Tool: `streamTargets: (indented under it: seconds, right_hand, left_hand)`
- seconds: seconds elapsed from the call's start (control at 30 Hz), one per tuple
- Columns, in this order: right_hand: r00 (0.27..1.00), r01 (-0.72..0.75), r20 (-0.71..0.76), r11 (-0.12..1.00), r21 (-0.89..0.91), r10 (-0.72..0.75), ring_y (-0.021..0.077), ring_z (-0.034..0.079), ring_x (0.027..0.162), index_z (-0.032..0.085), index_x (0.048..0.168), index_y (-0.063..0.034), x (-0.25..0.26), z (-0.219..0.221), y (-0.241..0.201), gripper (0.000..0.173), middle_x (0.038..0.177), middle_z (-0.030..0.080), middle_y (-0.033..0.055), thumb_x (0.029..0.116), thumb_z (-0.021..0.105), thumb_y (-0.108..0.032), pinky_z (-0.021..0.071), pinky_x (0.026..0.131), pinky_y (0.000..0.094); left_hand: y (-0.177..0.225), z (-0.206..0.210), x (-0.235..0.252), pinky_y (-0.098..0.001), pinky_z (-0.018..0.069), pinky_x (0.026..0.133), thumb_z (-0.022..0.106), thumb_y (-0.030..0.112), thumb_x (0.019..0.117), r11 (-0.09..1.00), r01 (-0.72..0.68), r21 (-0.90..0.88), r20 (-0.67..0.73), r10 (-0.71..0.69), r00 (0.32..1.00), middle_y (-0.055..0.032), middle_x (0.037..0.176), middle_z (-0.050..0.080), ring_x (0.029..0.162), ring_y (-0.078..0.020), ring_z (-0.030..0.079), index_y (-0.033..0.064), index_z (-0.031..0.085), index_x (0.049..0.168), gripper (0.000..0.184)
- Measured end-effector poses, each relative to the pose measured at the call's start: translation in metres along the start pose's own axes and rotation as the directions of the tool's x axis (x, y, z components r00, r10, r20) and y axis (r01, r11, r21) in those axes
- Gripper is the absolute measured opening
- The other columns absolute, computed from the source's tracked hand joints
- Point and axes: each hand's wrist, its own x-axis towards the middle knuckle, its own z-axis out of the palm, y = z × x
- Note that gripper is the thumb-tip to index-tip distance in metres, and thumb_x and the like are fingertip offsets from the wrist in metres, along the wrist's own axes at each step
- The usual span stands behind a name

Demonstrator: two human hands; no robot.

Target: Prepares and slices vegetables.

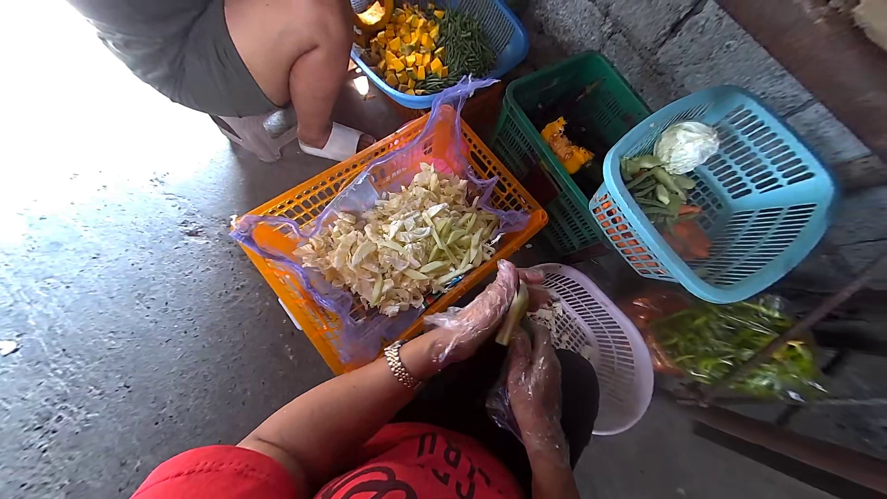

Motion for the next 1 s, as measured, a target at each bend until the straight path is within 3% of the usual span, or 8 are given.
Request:
streamTargets:
  seconds: [0.07,0.2,0.37,0.5,0.63,0.77,0.93,1.0]
  right_hand:
    - [0.993,0.061,-0.096,0.993,-0.103,-0.071,0.0273,0.071,0.076,0.067,0.113,0.011,0.005,-0.002,0.009,0.048,0.088,0.072,0.0197,0.1022,0.051,-0.033,0.058,0.069,0.0423]
    - [0.969,0.161,-0.149,0.963,-0.218,-0.195,0.0286,0.074,0.08,0.068,0.113,0.01,0.008,-0.004,0.011,0.047,0.095,0.074,0.0201,0.0997,0.055,-0.034,0.0585,0.068,0.0425]
    - [0.946,0.223,-0.164,0.93,-0.293,-0.279,0.0306,0.075,0.08,0.069,0.114,0.0082,0.012,-0.007,0.016,0.05,0.099,0.075,0.0203,0.1007,0.055,-0.037,0.0587,0.066,0.0437]
    - [0.964,0.17,-0.15,0.941,-0.291,-0.221,0.0319,0.074,0.078,0.069,0.115,0.0087,0.017,-0.015,0.017,0.051,0.095,0.074,0.0204,0.1024,0.051,-0.038,0.0578,0.063,0.0461]
    - [0.974,-0.173,-0.182,0.965,-0.198,0.137,0.0472,0.068,0.094,0.056,0.128,0.0158,0.04,-0.042,0.023,0.043,0.104,0.067,0.0338,0.1075,0.045,-0.02,0.0515,0.083,0.0608]
    - [0.966,0.064,-0.214,0.94,-0.336,-0.143,0.0406,0.072,0.081,0.065,0.118,0.0116,0.052,-0.045,0.031,0.042,0.097,0.071,0.0266,0.1023,0.053,-0.026,0.0551,0.069,0.057]
    - [0.881,0.286,-0.23,0.854,-0.435,-0.413,0.0311,0.074,0.075,0.07,0.112,0.0059,0.068,-0.054,0.013,0.046,0.093,0.075,0.0201,0.1022,0.053,-0.035,0.0571,0.061,0.0452]
    - [0.866,0.329,-0.212,0.835,-0.44,-0.453,0.0306,0.074,0.076,0.071,0.11,0.0046,0.067,-0.052,0.009,0.046,0.093,0.075,0.0191,0.1015,0.053,-0.037,0.0574,0.062,0.0443]
  left_hand:
    - [0.022,-0.005,-0.006,-0.0256,0.0472,0.098,0.034,0.037,0.1074,0.978,0.113,0.176,0.027,-0.12,0.992,-0.0117,0.127,0.058,0.111,-0.0069,0.057,-0.0049,0.041,0.145,0.057]
    - [0.028,-0.002,-0.006,-0.0223,0.0503,0.07,0.045,0.034,0.1072,0.88,0.228,0.417,-0.032,-0.237,0.971,-0.0003,0.084,0.057,0.071,-0.0032,0.056,-0.0007,0.055,0.119,0.037]
    - [0.033,0.0,-0.005,-0.0383,0.0482,0.088,0.041,0.027,0.1097,0.7,0.21,0.683,-0.071,-0.222,0.972,-0.0172,0.1,0.063,0.093,-0.0218,0.061,-0.0064,0.058,0.119,0.038]
    - [0.037,0.0,-0.009,-0.0375,0.0483,0.087,0.042,0.024,0.1094,0.701,0.171,0.692,-0.066,-0.174,0.983,-0.0169,0.101,0.065,0.094,-0.021,0.061,-0.005,0.06,0.119,0.036]
    - [0.029,-0.008,-0.016,-0.0319,0.049,0.089,0.041,0.011,0.1065,0.757,0.093,0.647,-0.105,-0.032,0.994,-0.0151,0.102,0.067,0.094,-0.0153,0.062,-0.0066,0.066,0.111,0.031]
    - [0.021,-0.027,0.001,-0.0252,0.0478,0.075,0.04,0.022,0.1082,0.848,0.087,0.522,-0.144,-0.012,0.989,-0.0037,0.09,0.059,0.078,-0.0058,0.055,-0.0014,0.062,0.116,0.033]
    - [0.042,-0.043,0.031,-0.0351,0.0521,0.097,0.042,0.043,0.1021,0.935,0.013,0.354,0.008,-0.017,1.0,-0.0096,0.135,0.06,0.117,-0.0145,0.061,0.0058,0.043,0.147,0.058]
    - [0.053,-0.032,0.034,-0.0284,0.0537,0.089,0.05,0.03,0.1024,0.958,0.01,0.286,0.129,-0.048,0.99,-0.0071,0.116,0.065,0.1,-0.0087,0.063,0.0003,0.047,0.14,0.048]
